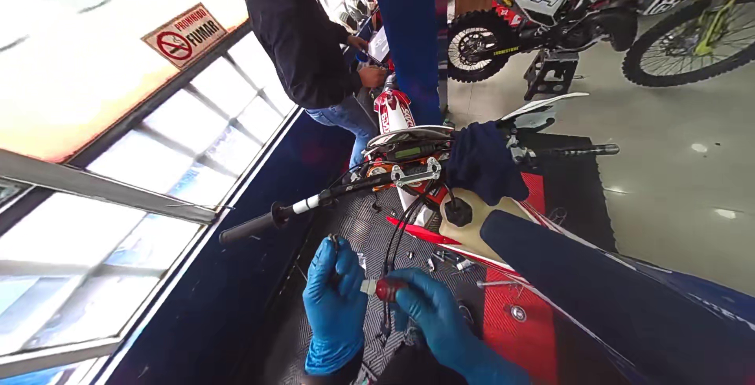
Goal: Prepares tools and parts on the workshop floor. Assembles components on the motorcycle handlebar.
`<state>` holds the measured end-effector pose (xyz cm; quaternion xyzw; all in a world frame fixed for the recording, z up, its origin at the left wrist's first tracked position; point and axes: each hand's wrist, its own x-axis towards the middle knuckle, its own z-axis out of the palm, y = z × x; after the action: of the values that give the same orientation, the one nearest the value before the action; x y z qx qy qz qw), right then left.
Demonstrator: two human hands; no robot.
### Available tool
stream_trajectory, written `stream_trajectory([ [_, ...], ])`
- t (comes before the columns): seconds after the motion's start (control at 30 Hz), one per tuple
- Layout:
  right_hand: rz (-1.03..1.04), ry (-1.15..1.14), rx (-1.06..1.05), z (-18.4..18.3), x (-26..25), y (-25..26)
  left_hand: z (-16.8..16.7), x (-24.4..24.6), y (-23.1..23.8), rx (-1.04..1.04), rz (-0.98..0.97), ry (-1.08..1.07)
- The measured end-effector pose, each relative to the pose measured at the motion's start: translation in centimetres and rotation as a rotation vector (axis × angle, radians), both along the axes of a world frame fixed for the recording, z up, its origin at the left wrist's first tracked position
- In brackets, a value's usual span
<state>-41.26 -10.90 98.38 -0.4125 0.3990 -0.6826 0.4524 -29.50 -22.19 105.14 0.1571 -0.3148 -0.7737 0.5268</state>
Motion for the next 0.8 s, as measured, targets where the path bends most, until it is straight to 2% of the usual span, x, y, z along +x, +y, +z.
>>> stream_trajectory([
  [0.03, 0.133, -0.171, 0.086, 0.3, -0.7, -0.1, 0.0, -0.2, 0.1, -0.013, 0.003, -0.007],
  [0.07, 0.207, -0.199, 0.109, 0.3, -1.3, -0.2, 0.0, -0.2, 0.3, -0.027, 0.004, -0.018],
  [0.17, 0.072, 0.288, -0.057, -0.3, -2.1, -0.3, -0.4, -0.7, 0.8, -0.047, 0.018, -0.046],
  [0.2, 0.071, 0.327, -0.046, -0.4, -2.2, -0.2, -0.7, -0.8, 1.0, -0.050, 0.020, -0.050],
  [0.3, 0.429, -0.104, 0.199, 0.3, -2.9, -0.1, -0.9, -0.6, 1.5, -0.054, 0.004, -0.048],
  [0.33, 0.528, -0.174, 0.224, 0.2, -3.3, -0.3, -0.9, -0.6, 1.7, -0.056, 0.007, -0.049],
  [0.37, 0.588, -0.154, 0.215, 0.2, -3.8, -0.6, -0.9, -0.6, 1.7, -0.064, 0.015, -0.049],
  [0.43, 0.594, 0.078, 0.198, 0.4, -4.8, -1.0, -1.0, -0.6, 1.5, -0.090, 0.069, -0.060],
  [0.5, 0.466, 0.329, 0.177, 0.4, -6.2, -1.5, -1.1, 0.1, 0.6, -0.155, 0.192, -0.110],
  [0.6, 0.133, 0.514, 0.100, 0.0, -10.0, -4.4, -1.5, 2.5, -0.5, -0.235, 0.359, -0.350],
  [0.73, -0.322, 0.896, -0.028, -0.5, -15.7, -12.1, -4.1, 5.3, 1.5, -0.240, 0.292, -0.616],
  [0.8, -0.423, 0.948, -0.038, -1.1, -17.2, -15.1, -5.6, 6.3, 3.0, -0.206, 0.261, -0.665],
])
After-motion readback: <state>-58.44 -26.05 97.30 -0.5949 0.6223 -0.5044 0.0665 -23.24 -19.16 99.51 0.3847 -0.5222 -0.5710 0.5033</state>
